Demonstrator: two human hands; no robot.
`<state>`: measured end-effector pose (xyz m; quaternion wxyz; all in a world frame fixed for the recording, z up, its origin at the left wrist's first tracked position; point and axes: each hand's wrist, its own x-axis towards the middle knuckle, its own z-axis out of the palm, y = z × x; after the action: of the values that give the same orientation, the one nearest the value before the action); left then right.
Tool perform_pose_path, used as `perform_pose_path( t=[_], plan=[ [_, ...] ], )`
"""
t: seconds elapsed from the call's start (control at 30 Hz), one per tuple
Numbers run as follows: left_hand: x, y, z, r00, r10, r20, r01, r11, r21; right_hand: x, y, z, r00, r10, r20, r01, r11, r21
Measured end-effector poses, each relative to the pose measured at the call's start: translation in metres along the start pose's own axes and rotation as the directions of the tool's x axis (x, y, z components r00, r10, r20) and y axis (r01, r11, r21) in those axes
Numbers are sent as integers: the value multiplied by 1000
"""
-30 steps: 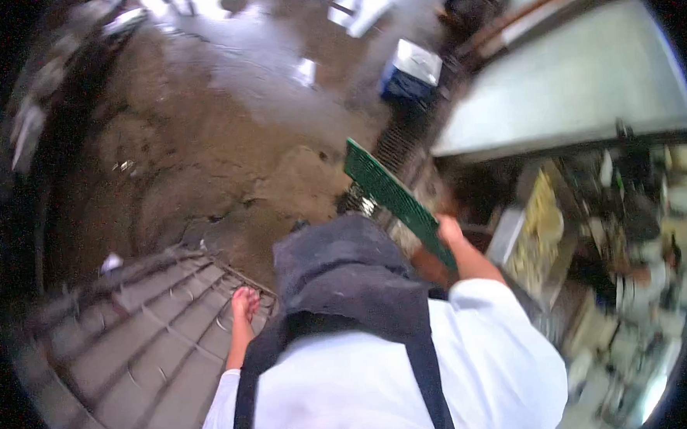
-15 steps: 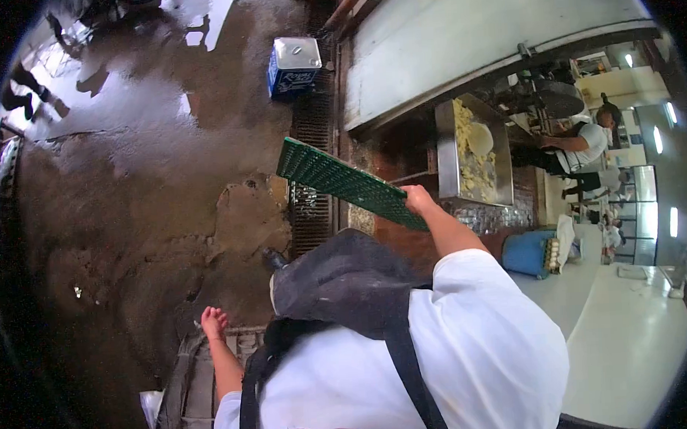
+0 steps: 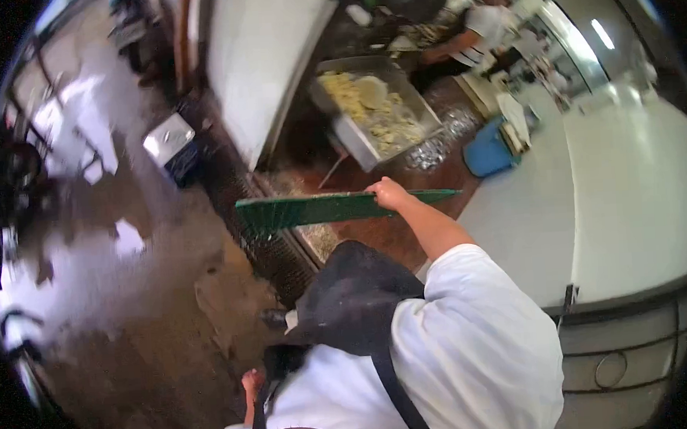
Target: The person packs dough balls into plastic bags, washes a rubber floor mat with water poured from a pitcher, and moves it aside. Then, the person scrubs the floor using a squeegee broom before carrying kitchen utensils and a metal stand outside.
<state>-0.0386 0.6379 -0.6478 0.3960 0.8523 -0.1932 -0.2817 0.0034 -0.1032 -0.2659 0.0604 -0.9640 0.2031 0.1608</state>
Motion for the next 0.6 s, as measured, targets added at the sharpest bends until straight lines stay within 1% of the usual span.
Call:
perform_pose_path(
  t=[0.03,0.07,0.1,0.13,0.17,0.2,0.27,0.33,0.37,0.4,0.43,0.47,0.5,0.53,0.57,0.6],
  plan=[
    [19,15,-11,1000,29,9,-30,991,129,-13,11,-13,1000,-6,-24,6,1000,-14],
    [41,30,-24,996,-54,69,51,998,43,-17,37,-8,999,40,14,-40,999,-2],
    [74,47,-36,951,-266,155,297,927,-230,-22,57,-13,998,55,17,-55,998,1],
    [121,79,-52,854,-460,246,520,722,-457,-32,96,-13,996,86,5,-86,996,36],
    [148,102,-62,808,-521,275,583,646,-492,-37,116,-14,996,86,23,-87,995,44],
    [174,126,-72,801,-530,277,593,645,-481,-38,138,-14,993,109,39,-112,990,82],
    [214,191,-87,814,-533,231,577,696,-428,-43,188,-3,990,126,68,-134,983,126],
    [222,283,-87,764,-636,107,612,662,-432,-36,238,-15,992,107,70,-117,979,164],
    [226,327,-88,731,-681,44,627,644,-439,-47,256,-18,992,88,94,-104,977,188],
    [232,360,-88,732,-678,71,639,647,-417,-53,285,-4,997,67,34,-73,973,220],
    [239,376,-84,750,-640,168,648,659,-383,-60,311,-14,994,95,63,-106,971,214],
    [244,389,-83,751,-597,282,659,662,-356,-64,327,-24,989,124,85,-139,968,210],
    [249,399,-83,723,-503,474,682,631,-370,-69,341,-30,982,149,119,-172,962,214],
    [256,420,-85,593,-284,754,760,508,-406,-71,363,-35,976,159,152,-187,962,197],
    [250,438,-79,398,-269,877,912,15,-410,-76,382,-34,975,163,150,-191,962,197],
    [243,464,-65,517,-406,753,853,318,-414,-78,405,-36,975,169,145,-195,963,188]
  ],
)
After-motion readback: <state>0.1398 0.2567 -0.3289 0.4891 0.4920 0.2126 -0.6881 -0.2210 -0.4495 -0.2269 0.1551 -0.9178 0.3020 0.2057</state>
